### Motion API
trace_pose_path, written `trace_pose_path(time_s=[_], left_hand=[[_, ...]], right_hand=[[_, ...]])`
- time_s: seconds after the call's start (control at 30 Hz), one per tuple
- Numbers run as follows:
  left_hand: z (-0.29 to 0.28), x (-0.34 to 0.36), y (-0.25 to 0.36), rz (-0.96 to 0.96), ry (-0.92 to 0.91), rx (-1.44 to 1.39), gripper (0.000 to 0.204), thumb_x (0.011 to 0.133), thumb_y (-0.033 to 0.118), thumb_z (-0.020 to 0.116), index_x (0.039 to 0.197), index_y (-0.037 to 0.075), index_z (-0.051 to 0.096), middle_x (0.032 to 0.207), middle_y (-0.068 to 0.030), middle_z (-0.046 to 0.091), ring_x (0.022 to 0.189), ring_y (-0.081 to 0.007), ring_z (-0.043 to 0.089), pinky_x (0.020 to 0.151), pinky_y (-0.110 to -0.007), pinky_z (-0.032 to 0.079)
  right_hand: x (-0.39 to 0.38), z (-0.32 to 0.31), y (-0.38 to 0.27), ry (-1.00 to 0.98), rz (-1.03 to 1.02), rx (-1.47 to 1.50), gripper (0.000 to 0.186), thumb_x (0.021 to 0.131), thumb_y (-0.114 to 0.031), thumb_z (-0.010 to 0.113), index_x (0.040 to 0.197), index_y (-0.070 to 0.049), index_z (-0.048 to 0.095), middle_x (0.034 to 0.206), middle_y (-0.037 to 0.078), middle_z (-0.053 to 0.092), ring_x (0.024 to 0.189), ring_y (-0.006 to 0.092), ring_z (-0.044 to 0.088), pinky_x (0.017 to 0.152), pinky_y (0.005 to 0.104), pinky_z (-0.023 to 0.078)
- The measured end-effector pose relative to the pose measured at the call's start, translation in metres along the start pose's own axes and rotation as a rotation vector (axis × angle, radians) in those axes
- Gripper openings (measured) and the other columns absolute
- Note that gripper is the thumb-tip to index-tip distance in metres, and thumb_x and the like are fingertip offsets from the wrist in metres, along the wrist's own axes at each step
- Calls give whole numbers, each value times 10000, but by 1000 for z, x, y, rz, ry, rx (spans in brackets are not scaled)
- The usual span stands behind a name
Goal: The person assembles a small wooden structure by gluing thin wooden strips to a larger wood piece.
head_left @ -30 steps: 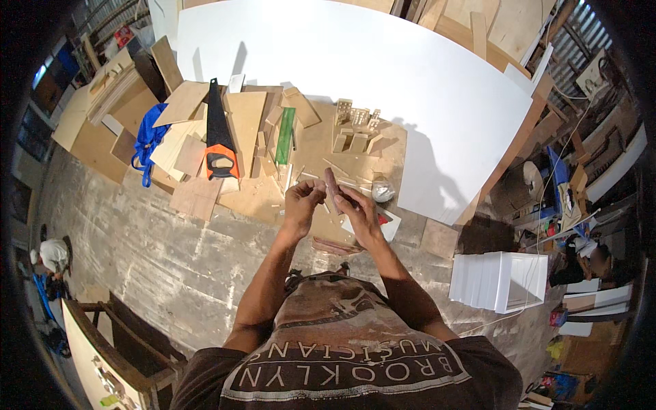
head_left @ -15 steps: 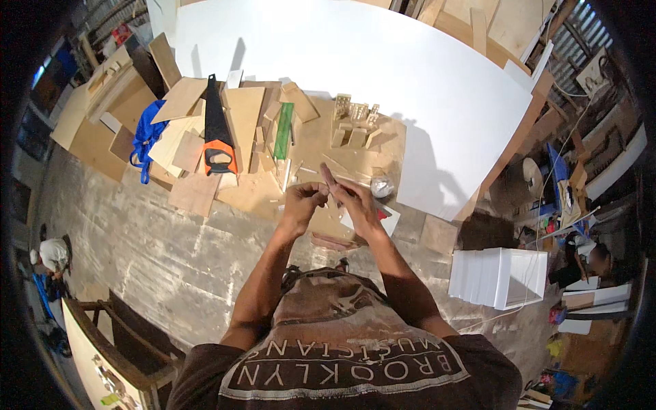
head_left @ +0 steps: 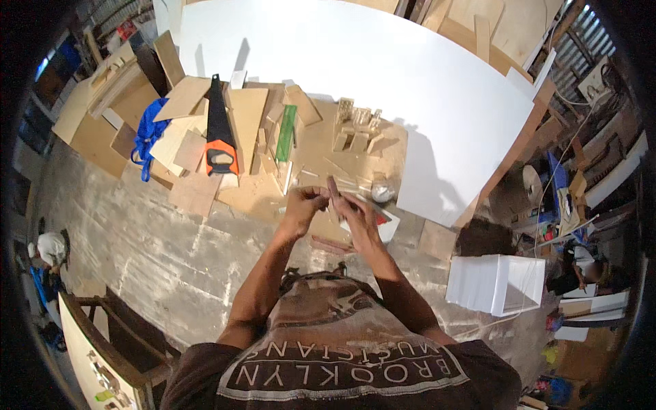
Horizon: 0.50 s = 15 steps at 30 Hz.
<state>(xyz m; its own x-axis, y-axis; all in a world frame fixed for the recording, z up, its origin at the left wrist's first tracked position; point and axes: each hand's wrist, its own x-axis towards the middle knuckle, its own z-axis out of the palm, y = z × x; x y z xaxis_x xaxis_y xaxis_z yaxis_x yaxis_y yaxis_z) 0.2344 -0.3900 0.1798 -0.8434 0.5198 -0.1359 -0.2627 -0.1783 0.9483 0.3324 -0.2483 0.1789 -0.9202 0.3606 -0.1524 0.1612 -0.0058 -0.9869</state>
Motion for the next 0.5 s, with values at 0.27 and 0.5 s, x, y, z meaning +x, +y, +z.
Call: trace_pose_path(time_s=[0.27, 0.5], left_hand=[[-1, 9, -7, -2, -4, -31, 96, 853, 66, 685, 876, -22, 715, 766, -40, 673, 674, -117, 595, 630, -267, 472], [-2, 4, -11, -66, -33, -110, 78, 881, 83, 698, 888, 5, 700, 774, -39, 660, 693, -119, 597, 659, -264, 476]], right_hand=[[0, -5, -4, -28, -23, 57, 435, 938, -300, 636, 1229, 23, 639, 906, 124, 651, 996, 181, 592, 887, 310, 455], [39, -4, -16, -17, -96, 442, 358, 959, -197, 594, 1214, 52, 636, 1111, 71, 639, 1010, 160, 557, 934, 318, 422]])
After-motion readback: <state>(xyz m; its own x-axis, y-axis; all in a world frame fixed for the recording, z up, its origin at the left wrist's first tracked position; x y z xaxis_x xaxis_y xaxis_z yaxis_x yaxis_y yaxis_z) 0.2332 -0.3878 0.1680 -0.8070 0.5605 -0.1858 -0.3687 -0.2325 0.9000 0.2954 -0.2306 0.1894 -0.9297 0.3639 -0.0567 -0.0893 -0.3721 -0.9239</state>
